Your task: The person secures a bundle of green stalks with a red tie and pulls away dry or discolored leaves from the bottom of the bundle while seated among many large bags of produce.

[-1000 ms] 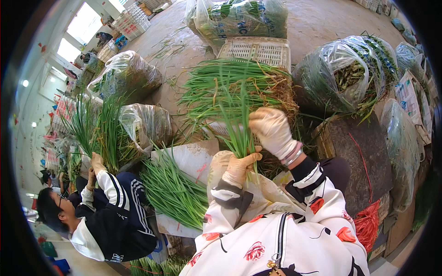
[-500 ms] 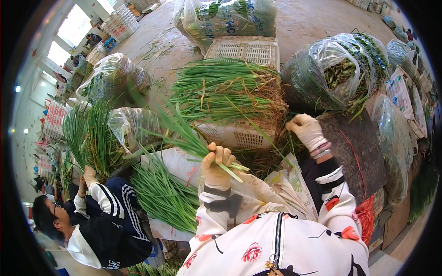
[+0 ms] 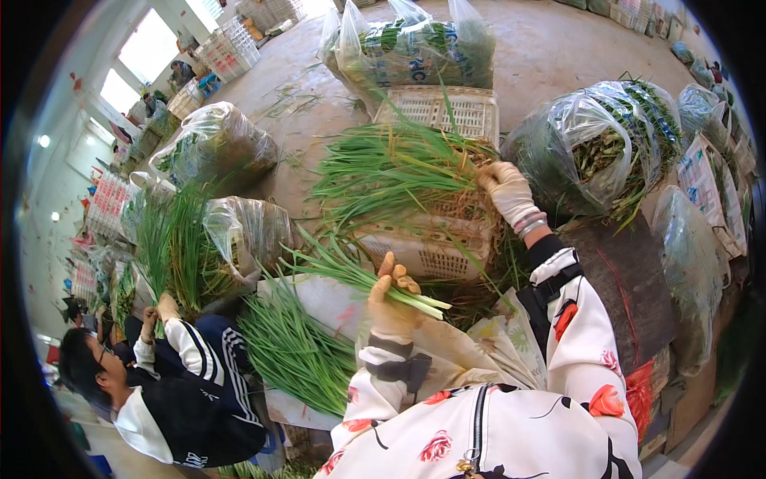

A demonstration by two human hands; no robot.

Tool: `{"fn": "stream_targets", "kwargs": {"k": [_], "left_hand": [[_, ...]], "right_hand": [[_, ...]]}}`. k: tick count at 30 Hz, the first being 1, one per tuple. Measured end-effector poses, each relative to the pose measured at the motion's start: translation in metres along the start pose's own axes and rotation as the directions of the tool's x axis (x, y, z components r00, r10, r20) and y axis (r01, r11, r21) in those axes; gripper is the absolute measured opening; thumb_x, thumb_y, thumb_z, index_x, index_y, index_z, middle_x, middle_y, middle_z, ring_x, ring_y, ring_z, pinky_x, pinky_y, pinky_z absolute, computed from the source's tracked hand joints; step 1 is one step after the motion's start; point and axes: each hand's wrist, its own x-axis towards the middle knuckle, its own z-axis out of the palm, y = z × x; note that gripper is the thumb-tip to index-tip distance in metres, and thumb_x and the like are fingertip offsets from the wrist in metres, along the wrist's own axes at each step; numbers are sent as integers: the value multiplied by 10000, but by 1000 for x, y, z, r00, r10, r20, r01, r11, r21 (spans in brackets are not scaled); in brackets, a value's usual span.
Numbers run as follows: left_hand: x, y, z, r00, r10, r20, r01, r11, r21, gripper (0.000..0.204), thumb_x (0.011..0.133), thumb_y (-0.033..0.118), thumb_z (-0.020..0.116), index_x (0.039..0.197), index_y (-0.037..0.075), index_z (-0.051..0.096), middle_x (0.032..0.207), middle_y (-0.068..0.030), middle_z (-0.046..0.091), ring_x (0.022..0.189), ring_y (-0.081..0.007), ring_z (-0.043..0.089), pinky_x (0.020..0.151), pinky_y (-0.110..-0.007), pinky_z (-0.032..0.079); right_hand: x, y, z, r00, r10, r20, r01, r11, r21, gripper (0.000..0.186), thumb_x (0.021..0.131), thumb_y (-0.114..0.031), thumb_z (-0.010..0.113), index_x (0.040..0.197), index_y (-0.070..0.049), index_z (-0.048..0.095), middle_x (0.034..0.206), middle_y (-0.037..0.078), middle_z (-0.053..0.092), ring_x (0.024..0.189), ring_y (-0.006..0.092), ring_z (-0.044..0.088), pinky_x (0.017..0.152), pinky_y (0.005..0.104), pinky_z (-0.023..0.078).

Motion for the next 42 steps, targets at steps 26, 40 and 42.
{"fn": "stream_targets", "kwargs": {"k": [26,40,42], "left_hand": [[4,-1,-2,984,-24,-179,37,997,68,269,910,185,577,1160,87,580,762,-9,567,522,-65,416,489,-196,360],[6,-4,-1,968,-16,-251,58,985,162,270,905,151,575,1171,107,584,824,-15,582,596,-80,481,543,-224,416],[7,-8,1,965,-29,-262,73,984,161,253,918,150,560,1166,96,573,814,-25,581,592,-78,478,540,-219,425]], "right_hand": [[-55,-11,9,983,-166,79,182,828,-530,107,799,-131,565,754,-104,659,691,106,636,631,264,642,582,367,517],[-35,-41,17,941,-337,16,327,902,-281,262,763,-125,635,1024,-104,628,990,108,639,943,302,581,822,390,466],[-25,-27,36,936,-351,25,339,881,-331,310,742,-127,639,1050,-109,621,1055,104,624,1026,309,548,888,404,431]]}}
